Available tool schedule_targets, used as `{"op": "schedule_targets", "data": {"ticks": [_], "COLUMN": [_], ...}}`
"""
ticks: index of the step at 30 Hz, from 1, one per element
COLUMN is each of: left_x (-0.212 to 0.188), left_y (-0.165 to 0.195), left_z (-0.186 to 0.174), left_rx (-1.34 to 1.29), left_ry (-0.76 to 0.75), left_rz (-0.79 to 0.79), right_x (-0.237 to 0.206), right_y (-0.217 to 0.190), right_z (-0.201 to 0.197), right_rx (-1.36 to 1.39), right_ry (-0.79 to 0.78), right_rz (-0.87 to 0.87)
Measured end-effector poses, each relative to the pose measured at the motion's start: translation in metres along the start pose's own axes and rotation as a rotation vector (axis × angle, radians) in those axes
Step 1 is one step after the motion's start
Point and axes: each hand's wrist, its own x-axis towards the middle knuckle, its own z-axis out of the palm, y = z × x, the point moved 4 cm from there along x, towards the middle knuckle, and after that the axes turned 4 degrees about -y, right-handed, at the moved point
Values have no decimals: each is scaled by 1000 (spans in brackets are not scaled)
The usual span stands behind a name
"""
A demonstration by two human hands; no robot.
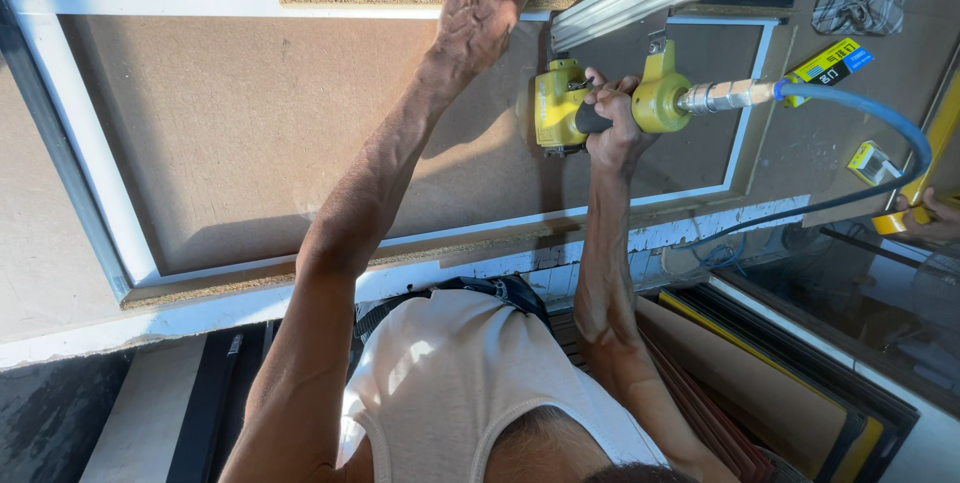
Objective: The person assembles a picture frame by placing a mat board into a frame, then using a pneumatic nail gun to fasten the mat to the frame along all four sides. The person repeats this process for a second frame, securing the mat board with nails and stacking the completed frames.
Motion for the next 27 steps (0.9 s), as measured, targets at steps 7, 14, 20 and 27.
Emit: {"op": "schedule_targets", "data": {"ticks": [7, 14, 20, 27], "left_x": [-3, -3, -6, 6], "left_y": [1, 1, 1, 11], "left_z": [-3, -8, -15, 1], "left_rx": [28, -27, 20, 141], "left_ry": [41, 16, 36, -271], "left_rz": [17, 11, 55, -51], "right_x": [-1, -16, -46, -71], "right_y": [0, -4, -27, -43], "right_z": [-3, -23, -74, -113], "right_rx": [-19, 50, 81, 91], "right_ry": [11, -58, -93, 21], "right_rz": [2, -26, -41, -56]}}
